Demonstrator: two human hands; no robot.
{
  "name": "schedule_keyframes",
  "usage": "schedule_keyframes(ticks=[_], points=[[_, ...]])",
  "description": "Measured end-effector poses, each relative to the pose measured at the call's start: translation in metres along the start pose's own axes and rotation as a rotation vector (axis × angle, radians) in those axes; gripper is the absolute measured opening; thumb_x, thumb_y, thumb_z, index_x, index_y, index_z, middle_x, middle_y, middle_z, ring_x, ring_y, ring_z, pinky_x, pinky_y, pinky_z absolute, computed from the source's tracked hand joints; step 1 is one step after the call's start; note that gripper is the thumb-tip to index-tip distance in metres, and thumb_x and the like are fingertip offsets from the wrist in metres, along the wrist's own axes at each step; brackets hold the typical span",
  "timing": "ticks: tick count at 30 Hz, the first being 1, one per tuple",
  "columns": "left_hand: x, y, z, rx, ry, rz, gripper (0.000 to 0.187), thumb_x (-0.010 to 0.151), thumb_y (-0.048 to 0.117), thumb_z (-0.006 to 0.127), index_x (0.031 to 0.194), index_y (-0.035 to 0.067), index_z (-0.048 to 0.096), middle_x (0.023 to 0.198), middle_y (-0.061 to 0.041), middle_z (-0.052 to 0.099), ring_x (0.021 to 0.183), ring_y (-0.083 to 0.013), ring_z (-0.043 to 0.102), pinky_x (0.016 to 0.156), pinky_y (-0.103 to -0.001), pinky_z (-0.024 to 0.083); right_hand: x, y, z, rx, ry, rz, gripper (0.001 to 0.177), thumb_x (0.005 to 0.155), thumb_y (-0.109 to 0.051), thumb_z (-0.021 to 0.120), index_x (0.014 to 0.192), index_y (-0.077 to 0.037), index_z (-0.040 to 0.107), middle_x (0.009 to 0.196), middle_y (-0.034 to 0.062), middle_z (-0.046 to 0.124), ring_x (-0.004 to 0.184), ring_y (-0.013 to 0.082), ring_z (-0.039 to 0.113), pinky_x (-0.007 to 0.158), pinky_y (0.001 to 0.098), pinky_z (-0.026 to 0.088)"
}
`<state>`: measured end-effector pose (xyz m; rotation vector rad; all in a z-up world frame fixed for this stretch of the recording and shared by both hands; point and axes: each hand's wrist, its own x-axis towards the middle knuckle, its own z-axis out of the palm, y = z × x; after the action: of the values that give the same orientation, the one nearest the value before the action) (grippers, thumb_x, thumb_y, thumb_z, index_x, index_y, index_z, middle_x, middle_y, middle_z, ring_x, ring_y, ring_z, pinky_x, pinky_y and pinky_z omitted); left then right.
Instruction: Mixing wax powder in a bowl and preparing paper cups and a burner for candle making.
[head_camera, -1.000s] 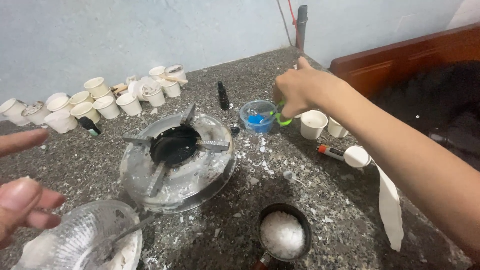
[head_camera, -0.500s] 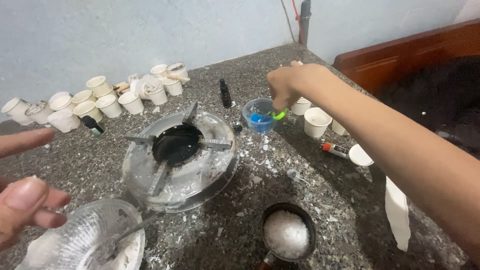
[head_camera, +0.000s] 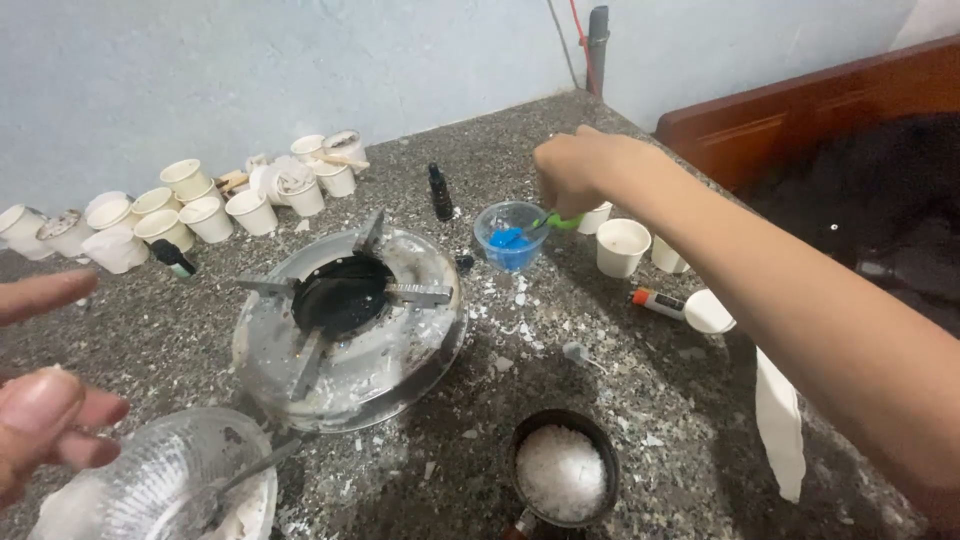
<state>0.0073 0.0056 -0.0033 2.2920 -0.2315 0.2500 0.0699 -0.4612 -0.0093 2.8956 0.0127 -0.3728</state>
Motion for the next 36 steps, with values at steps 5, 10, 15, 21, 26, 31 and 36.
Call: schedule_keyframes(ticks=[5,10,15,21,26,31,36], points=[[0.001,0.009,0.001,-0.085,0.000,-0.045,0.064,0.102,0.013,0.048,0.166,0.013,0.053,0.076,-0.039,0.067,0.065,-0.0471,0.066,0.067,-0.054,0.056,-0.021,-0.006,-0.010,0.013,0.003,0.058,0.026,0.088,-0.024,0.072,0.069,-0.006,0.068,0.073,0.0066,0.064,0.076,0.0236,0.055,0.096,0.0409,0.039],[0.001,0.000,0.002,-0.044,0.008,-0.067,0.063,0.101,0.023,0.046,0.163,0.021,0.057,0.084,-0.030,0.072,0.064,-0.0432,0.065,0.051,-0.048,0.034,-0.020,-0.015,-0.005,0.109,0.009,0.042,0.028,0.083,-0.024,0.078,0.104,-0.005,0.080,0.111,0.0053,0.080,0.106,0.0250,0.071,0.130,0.0592,0.016],[-0.012,0.025,0.010,-0.097,0.055,-0.128,0.061,0.102,0.017,0.045,0.163,0.014,0.055,0.090,-0.035,0.067,0.070,-0.0476,0.063,0.068,-0.056,0.049,-0.003,-0.017,0.009,-0.005,0.076,-0.018,0.034,0.081,-0.026,0.074,0.059,-0.009,0.055,0.059,0.0022,0.058,0.062,0.0219,0.055,0.096,0.0430,0.040],[-0.001,0.010,-0.001,-0.040,-0.001,-0.077,0.060,0.100,0.023,0.051,0.159,0.025,0.059,0.084,-0.033,0.074,0.061,-0.0446,0.070,0.051,-0.044,0.033,-0.012,-0.008,0.018,0.159,0.242,0.013,0.025,0.069,-0.017,0.067,0.053,-0.008,0.051,0.051,0.0070,0.047,0.053,0.0225,0.045,0.052,0.0375,0.042],[0.006,0.016,-0.006,-0.036,-0.023,-0.022,0.064,0.097,0.015,0.054,0.162,0.016,0.058,0.075,-0.040,0.075,0.062,-0.0458,0.074,0.060,-0.051,0.053,-0.037,-0.002,0.027,0.372,0.306,0.079,0.030,0.079,-0.021,0.076,0.108,-0.012,0.081,0.090,0.0085,0.078,0.073,0.0215,0.069,0.061,0.0355,0.055],[-0.023,0.122,0.000,0.116,-0.013,-0.095,0.059,0.086,0.021,0.072,0.145,0.028,0.068,0.077,-0.022,0.090,0.064,-0.0331,0.088,0.061,-0.043,0.069,-0.078,-0.025,0.020,0.580,0.371,0.166,0.035,0.086,-0.011,0.074,0.121,-0.009,0.074,0.100,0.0115,0.079,0.070,0.0169,0.071,0.056,0.0228,0.061],[-0.011,0.181,0.014,0.528,-0.557,-0.162,0.047,0.107,0.049,0.041,0.102,0.024,0.081,0.089,0.007,0.079,0.072,-0.0099,0.066,0.075,-0.021,0.056,-0.098,-0.062,-0.005,0.674,0.549,0.228,0.042,0.084,-0.018,0.077,0.124,-0.009,0.072,0.107,0.0117,0.079,0.091,0.0230,0.077,0.077,0.0392,0.068]])
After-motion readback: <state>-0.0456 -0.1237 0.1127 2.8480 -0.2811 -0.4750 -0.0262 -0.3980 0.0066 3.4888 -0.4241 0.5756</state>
